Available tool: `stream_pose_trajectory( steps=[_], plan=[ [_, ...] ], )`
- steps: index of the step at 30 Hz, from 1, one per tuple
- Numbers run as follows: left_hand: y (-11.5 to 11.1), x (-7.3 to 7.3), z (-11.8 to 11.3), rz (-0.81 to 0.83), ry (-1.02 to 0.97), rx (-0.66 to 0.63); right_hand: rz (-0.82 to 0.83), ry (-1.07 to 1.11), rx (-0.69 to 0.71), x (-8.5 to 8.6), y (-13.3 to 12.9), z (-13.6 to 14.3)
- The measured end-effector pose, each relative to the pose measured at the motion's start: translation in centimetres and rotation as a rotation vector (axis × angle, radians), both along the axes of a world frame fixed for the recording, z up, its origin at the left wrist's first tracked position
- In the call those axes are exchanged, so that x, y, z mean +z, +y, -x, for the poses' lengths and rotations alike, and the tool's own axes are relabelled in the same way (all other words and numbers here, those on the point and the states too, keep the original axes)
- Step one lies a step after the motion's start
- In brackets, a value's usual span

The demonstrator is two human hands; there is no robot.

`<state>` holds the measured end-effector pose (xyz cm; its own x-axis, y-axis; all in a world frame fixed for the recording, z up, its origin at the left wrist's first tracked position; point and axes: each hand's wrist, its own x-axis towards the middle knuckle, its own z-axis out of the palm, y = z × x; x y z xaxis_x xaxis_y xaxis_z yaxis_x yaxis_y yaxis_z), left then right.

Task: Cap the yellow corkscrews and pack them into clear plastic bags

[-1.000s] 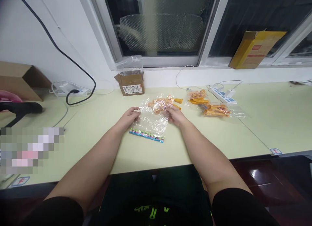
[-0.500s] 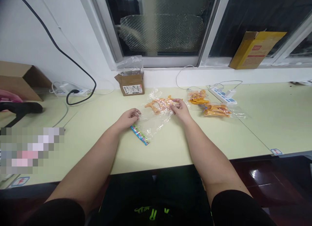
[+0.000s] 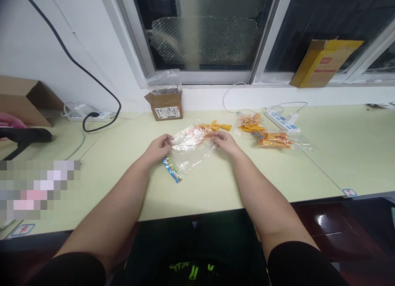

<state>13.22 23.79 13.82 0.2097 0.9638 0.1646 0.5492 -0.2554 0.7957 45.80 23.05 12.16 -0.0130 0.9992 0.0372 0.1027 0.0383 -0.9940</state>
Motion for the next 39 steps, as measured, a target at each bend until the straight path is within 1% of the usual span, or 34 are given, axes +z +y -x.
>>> stream_pose_trajectory(
  steps=[3,5,9,13,15,17,20,23,25,27,30,32,36,39],
  plan=[
    [-0.2,0.3,-0.1,-0.029,-0.031,0.031,0.065,0.132,-0.056,0.1,-0.1,0.0],
    [-0.1,0.2,0.0,-0.026,-0.041,0.051,0.091,0.190,-0.060,0.3,-0.1,0.0],
    [0.3,-0.1,0.3,-0.027,0.001,0.095,0.108,0.204,0.008,0.3,-0.1,0.1],
    [0.2,-0.2,0.5,-0.127,0.156,0.195,0.078,0.163,0.100,0.0,-0.5,0.7],
    [-0.2,0.1,0.3,-0.179,0.214,0.201,0.064,0.139,0.168,-0.1,-0.8,1.4],
    [-0.9,0.5,-0.1,-0.213,0.242,0.120,0.053,0.122,0.243,-0.1,-1.3,2.2],
    [-2.1,1.0,-1.1,-0.209,0.267,-0.101,0.020,0.092,0.304,0.0,-1.9,3.3],
    [-3.0,1.1,-2.0,-0.126,0.296,-0.298,-0.020,0.046,0.290,0.0,-2.2,3.7],
    [-3.3,1.0,-2.4,-0.046,0.348,-0.368,-0.040,0.043,0.300,0.1,-2.2,3.8],
    [-3.4,0.9,-2.5,0.006,0.422,-0.382,-0.043,0.060,0.328,0.3,-2.3,3.7],
    [-3.3,0.8,-2.5,-0.007,0.491,-0.334,-0.038,0.102,0.326,0.9,-2.5,3.9],
    [-3.3,0.8,-2.5,-0.024,0.511,-0.307,-0.034,0.140,0.325,1.2,-2.6,4.2],
    [-3.4,0.8,-2.6,-0.027,0.531,-0.298,-0.023,0.193,0.354,1.3,-2.8,4.8],
    [-3.4,0.7,-2.8,-0.028,0.503,-0.288,0.006,0.235,0.301,1.2,-2.7,5.0]
  ],
)
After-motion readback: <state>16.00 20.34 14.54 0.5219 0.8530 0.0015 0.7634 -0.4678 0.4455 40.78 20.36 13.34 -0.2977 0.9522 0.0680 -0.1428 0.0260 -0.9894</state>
